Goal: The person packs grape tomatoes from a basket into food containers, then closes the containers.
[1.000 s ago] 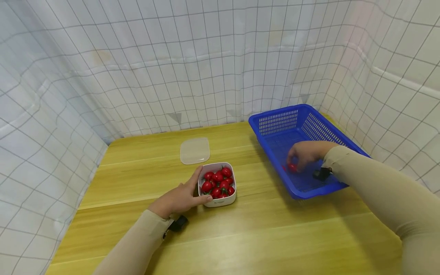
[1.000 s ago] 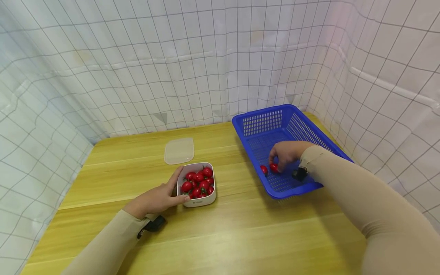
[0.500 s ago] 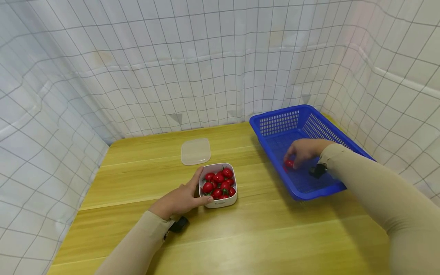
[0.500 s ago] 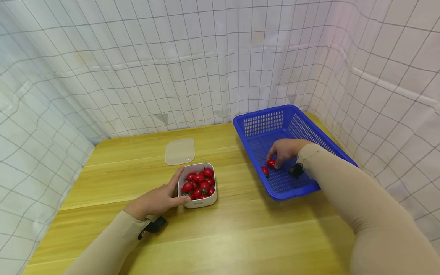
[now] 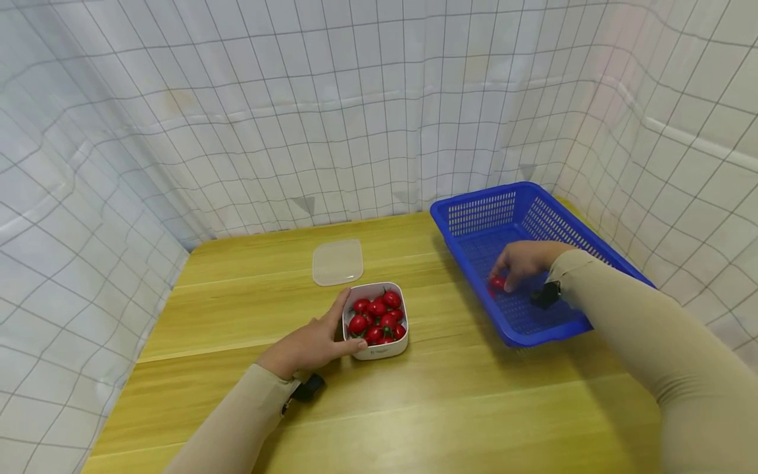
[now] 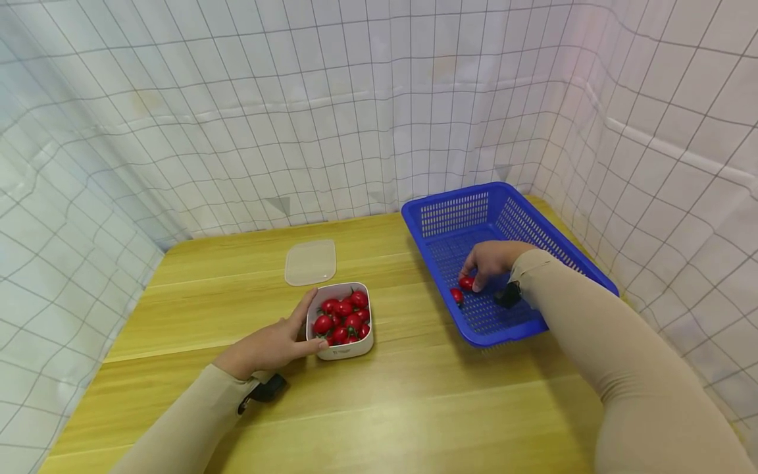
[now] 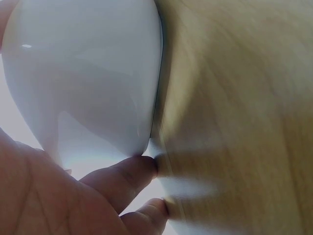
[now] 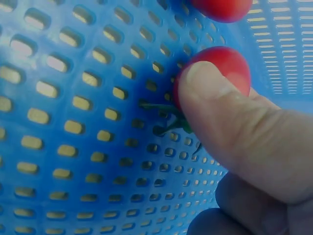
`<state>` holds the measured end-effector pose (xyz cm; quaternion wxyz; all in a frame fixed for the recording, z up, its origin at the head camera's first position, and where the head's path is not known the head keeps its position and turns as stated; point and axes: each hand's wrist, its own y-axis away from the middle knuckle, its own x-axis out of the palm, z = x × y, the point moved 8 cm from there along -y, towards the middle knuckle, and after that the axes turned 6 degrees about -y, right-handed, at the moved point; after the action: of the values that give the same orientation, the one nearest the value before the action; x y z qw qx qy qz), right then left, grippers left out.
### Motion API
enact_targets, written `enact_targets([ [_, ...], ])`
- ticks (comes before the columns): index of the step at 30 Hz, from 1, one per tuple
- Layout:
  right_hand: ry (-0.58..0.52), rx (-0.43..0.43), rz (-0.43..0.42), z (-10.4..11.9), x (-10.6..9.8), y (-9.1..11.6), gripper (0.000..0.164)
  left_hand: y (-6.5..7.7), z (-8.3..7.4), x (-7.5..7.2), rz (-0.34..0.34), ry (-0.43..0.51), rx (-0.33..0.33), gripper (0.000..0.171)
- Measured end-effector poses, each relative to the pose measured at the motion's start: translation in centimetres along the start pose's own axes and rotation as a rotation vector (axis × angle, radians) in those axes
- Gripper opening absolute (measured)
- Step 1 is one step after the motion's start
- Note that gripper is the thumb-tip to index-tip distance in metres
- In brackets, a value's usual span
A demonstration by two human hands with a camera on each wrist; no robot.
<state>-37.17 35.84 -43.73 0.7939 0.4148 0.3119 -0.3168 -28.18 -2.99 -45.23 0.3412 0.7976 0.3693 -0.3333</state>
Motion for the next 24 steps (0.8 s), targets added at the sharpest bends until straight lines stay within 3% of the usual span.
enact_targets([
  [24,-0.026,0.020,0.010,0.31,0.13,0.50,0.033,0.15,0.11,-0.02,0.005,0.000,-0.011,0.114],
])
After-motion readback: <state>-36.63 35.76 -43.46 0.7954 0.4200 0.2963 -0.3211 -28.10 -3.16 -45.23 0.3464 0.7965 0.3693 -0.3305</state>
